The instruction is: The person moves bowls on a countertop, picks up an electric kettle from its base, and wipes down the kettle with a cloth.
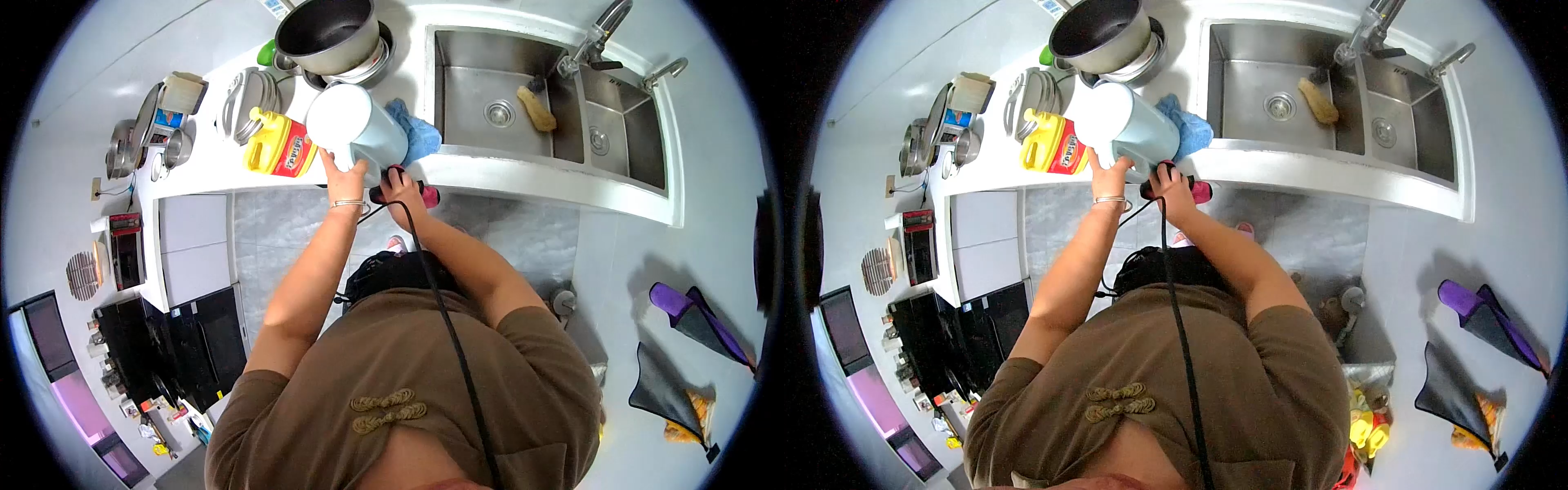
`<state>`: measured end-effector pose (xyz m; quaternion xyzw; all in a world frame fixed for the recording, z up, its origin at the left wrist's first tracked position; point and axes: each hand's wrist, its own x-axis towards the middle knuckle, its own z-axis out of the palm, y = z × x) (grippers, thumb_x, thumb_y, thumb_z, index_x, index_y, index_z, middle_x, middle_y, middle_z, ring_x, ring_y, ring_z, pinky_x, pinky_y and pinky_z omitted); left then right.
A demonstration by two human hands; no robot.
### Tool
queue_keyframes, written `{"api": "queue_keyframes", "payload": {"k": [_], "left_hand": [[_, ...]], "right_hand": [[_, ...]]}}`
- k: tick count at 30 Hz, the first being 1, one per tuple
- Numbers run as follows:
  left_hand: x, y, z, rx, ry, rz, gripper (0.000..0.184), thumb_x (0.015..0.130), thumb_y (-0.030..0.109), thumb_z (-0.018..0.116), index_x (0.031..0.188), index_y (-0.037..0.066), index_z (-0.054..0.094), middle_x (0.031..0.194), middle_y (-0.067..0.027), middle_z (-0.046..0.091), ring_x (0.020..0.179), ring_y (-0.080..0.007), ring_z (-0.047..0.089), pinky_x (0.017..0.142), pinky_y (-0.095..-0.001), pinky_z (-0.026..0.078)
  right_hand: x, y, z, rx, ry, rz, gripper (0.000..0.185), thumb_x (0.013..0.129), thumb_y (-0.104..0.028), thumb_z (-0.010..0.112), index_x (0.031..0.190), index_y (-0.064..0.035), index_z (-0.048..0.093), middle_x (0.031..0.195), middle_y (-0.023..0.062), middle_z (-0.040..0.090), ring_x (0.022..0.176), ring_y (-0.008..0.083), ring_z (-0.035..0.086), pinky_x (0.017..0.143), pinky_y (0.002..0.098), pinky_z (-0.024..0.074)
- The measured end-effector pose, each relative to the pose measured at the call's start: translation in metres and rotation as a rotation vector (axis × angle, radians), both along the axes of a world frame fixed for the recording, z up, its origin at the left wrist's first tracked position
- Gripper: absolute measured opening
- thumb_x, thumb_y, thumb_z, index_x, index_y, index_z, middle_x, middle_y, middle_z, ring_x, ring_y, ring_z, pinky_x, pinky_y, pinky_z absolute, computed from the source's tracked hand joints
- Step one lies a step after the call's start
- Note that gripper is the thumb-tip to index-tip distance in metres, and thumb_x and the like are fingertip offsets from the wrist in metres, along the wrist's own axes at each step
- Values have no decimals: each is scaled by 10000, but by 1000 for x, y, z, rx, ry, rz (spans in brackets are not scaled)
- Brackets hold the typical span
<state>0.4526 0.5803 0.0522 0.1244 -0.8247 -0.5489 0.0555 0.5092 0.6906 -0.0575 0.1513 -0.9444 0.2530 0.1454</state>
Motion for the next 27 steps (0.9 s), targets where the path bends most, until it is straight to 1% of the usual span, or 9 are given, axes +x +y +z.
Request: {"api": "queue_keyframes", "payload": {"k": [2, 4, 8, 10, 15, 18, 20, 24, 27], "left_hand": [[4, 0, -9, 61, 6, 18, 980, 689, 76, 683, 1509, 90, 148, 1150, -128, 565, 991, -234, 551, 880, -325, 445], [6, 2, -11, 155, 28, 32, 987, 672, 68, 691, 1505, 100, 163, 1154, -133, 560, 1005, -231, 544, 894, -323, 435], [12, 8, -1, 134, 4, 61, 974, 673, 60, 689, 1499, 98, 176, 1153, -133, 558, 1001, -229, 542, 891, -322, 437], [16, 10, 5, 136, -24, 13, 995, 687, 83, 673, 1508, 74, 112, 1388, -195, 431, 1186, -270, 506, 998, -316, 399], [16, 7, 4, 161, -71, 3, 1019, 675, 62, 675, 1505, 57, 83, 1371, -192, 450, 1172, -274, 514, 987, -320, 405], [17, 7, 0, 80, -29, -3, 1033, 666, 61, 679, 1502, 55, 73, 1345, -175, 471, 1150, -278, 524, 972, -317, 410], [18, 9, 7, 161, -57, -3, 1042, 658, 71, 686, 1499, 47, 71, 1303, -174, 498, 1125, -281, 534, 958, -310, 415], [13, 6, 0, 144, -47, -17, 1035, 655, 77, 684, 1495, 39, 79, 1268, -181, 514, 1082, -272, 551, 929, -307, 429], [14, 5, 0, 213, -42, -13, 1024, 659, 82, 678, 1493, 36, 85, 1212, -177, 546, 1037, -258, 566, 902, -307, 443]], "right_hand": [[-1, 0, -2, -44, -88, -17, 452, 772, -135, 544, 1218, -63, 569, 1144, 163, 478, 992, 339, 496, 748, 450, 461], [-3, 3, 4, -64, -71, -17, 413, 770, -136, 550, 1176, -67, 585, 1121, 151, 485, 1004, 338, 502, 746, 456, 466], [-6, 2, 3, -82, -92, -16, 307, 813, -156, 546, 1103, -80, 612, 1106, 135, 499, 1001, 330, 516, 750, 462, 471], [-5, 3, -3, -82, -75, -40, 273, 830, -162, 541, 1080, -85, 620, 1102, 130, 504, 999, 326, 521, 750, 463, 473], [-1, 15, -3, -98, -152, 25, 326, 854, -148, 515, 1161, -114, 620, 1096, 121, 506, 1041, 321, 512, 797, 478, 479], [0, 21, 6, -92, -229, 60, 362, 841, -120, 509, 1183, -137, 624, 1135, 130, 506, 1060, 333, 508, 839, 485, 477], [-2, 19, 7, -103, -273, 49, 392, 823, -118, 520, 1200, -148, 623, 1163, 137, 504, 1066, 350, 504, 848, 482, 479], [10, 38, 8, -106, -384, 187, 475, 747, -110, 608, 1220, -155, 624, 1159, 146, 506, 1049, 364, 507, 839, 475, 488], [13, 42, 10, -177, -306, 146, 508, 728, -107, 627, 1235, -120, 603, 1145, 158, 506, 1041, 364, 510, 837, 479, 487]]}}
